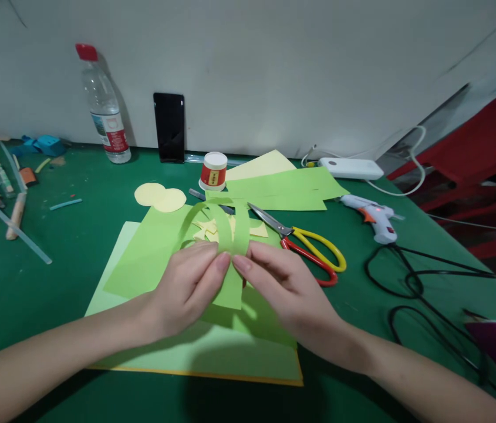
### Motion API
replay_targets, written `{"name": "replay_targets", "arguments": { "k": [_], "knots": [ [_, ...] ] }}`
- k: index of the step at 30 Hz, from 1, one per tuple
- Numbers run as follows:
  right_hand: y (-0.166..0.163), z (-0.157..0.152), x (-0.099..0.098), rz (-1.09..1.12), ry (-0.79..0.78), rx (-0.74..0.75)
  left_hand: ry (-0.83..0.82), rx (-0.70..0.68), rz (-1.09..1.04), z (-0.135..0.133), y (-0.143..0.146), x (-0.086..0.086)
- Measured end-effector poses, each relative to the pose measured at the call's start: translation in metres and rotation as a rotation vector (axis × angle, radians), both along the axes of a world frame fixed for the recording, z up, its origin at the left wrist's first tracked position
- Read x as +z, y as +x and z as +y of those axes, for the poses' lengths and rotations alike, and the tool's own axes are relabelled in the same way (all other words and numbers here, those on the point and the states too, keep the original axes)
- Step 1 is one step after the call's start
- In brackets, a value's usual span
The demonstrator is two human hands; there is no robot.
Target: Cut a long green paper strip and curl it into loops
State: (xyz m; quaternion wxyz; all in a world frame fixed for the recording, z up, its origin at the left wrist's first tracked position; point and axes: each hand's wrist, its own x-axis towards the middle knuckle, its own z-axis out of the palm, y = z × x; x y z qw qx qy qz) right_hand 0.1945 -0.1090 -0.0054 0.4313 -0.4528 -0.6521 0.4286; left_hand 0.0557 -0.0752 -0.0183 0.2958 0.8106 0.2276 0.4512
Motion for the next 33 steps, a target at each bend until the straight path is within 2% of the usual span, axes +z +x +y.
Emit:
{"name": "replay_targets", "arguments": {
  "k": [7,12,17,22,26,33],
  "knots": [
    [-0.006,-0.002,-0.006,0.109,0.028,-0.070,-0.070,0.040,-0.023,-0.002,-0.001,-0.002],
    [-0.003,-0.001,-0.005,0.204,0.003,0.000,-0.146,0.026,0.006,0.000,-0.003,-0.002],
    [-0.001,0.000,-0.002,0.125,-0.102,0.036,-0.085,0.036,-0.009,0.002,-0.003,0.000],
    [0.000,0.001,0.000,0.195,-0.073,-0.002,0.016,-0.021,0.046,0.003,-0.004,0.000],
    [0.000,0.001,0.000,0.235,-0.095,-0.012,0.091,0.031,0.056,0.004,-0.003,-0.002],
    [-0.007,-0.002,-0.010,0.388,-0.111,-0.122,-0.084,0.046,-0.055,0.000,0.001,-0.006]
  ]
}}
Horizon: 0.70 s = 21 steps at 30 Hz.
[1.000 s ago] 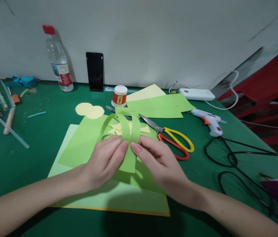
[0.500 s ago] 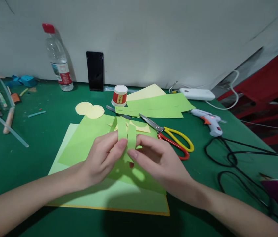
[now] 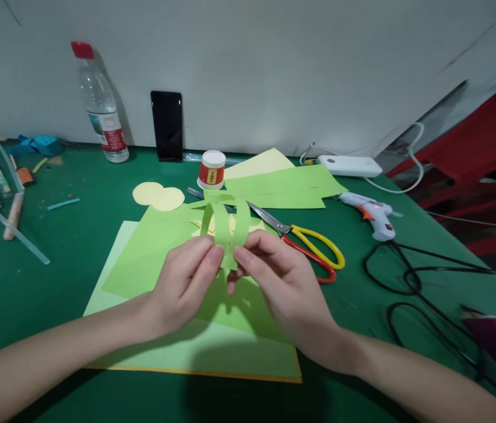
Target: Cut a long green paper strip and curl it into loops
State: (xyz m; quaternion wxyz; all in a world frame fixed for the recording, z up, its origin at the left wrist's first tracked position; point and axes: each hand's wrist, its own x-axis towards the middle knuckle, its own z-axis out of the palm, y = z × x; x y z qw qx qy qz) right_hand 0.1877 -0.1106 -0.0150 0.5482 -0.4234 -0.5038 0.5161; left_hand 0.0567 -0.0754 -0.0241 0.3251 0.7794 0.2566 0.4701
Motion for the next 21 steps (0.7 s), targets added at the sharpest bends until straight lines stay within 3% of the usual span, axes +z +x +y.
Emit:
{"name": "replay_targets", "arguments": {
  "k": [10,21],
  "knots": [
    [0.0004,0.0007,-0.0042,0.186,-0.037,-0.024,-0.207,0.061,-0.053,0.0007,-0.0022,-0.0026],
    [0.0039,0.0044,-0.0050,0.139,0.010,0.028,-0.311,-0.119,-0.002,0.0017,-0.0006,0.0003]
  ]
}}
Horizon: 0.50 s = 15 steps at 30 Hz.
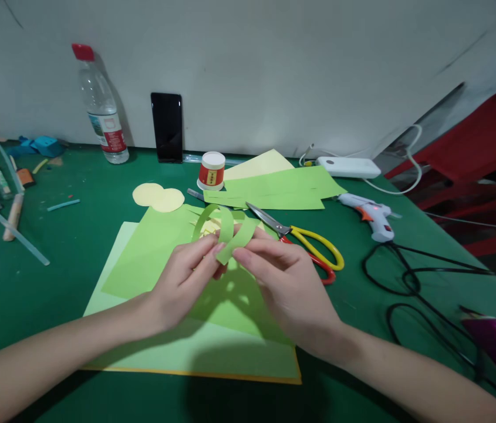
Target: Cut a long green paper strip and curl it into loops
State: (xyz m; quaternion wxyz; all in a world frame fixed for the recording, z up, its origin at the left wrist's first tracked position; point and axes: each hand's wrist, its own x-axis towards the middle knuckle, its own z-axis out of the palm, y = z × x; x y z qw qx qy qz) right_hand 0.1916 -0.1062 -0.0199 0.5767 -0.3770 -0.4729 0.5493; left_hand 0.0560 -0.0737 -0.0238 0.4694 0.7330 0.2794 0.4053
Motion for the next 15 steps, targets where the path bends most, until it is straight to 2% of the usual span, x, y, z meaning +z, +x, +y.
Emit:
{"name": "replay_targets", "arguments": {
  "k": [5,15],
  "knots": [
    [0.002,0.002,0.002,0.080,-0.042,-0.021,-0.062,-0.044,-0.009,0.000,-0.001,-0.003],
    [0.002,0.005,0.001,0.125,-0.061,-0.027,0.183,0.058,0.113,0.001,0.000,0.009]
  ]
}}
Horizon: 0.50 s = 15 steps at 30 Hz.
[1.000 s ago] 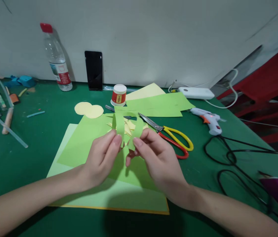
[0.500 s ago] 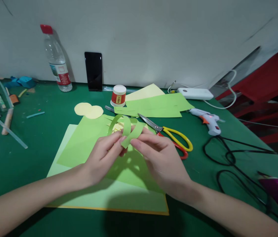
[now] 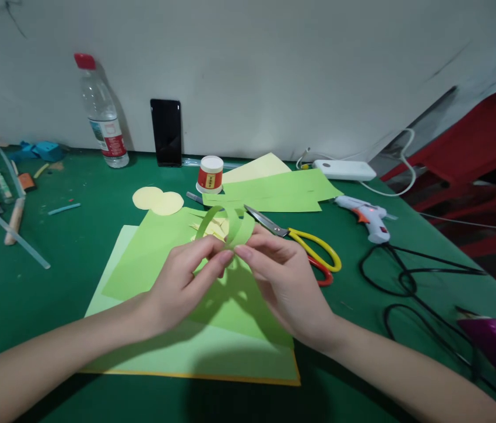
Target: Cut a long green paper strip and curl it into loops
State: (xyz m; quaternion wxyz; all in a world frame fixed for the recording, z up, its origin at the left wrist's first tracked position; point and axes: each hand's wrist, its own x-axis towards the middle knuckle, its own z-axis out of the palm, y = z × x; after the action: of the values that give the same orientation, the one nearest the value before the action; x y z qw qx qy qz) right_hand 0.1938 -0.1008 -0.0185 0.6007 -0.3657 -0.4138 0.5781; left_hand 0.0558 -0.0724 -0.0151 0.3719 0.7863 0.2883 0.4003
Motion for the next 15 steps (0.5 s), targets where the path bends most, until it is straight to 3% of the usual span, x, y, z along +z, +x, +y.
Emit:
{"name": "replay_targets", "arguments": {
  "k": [5,10,15],
  "knots": [
    [0.002,0.003,0.008,0.134,-0.061,-0.019,-0.015,-0.025,0.093,0.000,-0.001,0.001],
    [0.025,0.021,0.020,0.077,-0.170,-0.112,-0.019,-0.123,0.235,0.000,-0.002,0.008],
    [0.059,0.045,0.025,0.001,-0.141,-0.261,0.006,-0.082,0.298,0.026,-0.023,0.024]
  ]
}}
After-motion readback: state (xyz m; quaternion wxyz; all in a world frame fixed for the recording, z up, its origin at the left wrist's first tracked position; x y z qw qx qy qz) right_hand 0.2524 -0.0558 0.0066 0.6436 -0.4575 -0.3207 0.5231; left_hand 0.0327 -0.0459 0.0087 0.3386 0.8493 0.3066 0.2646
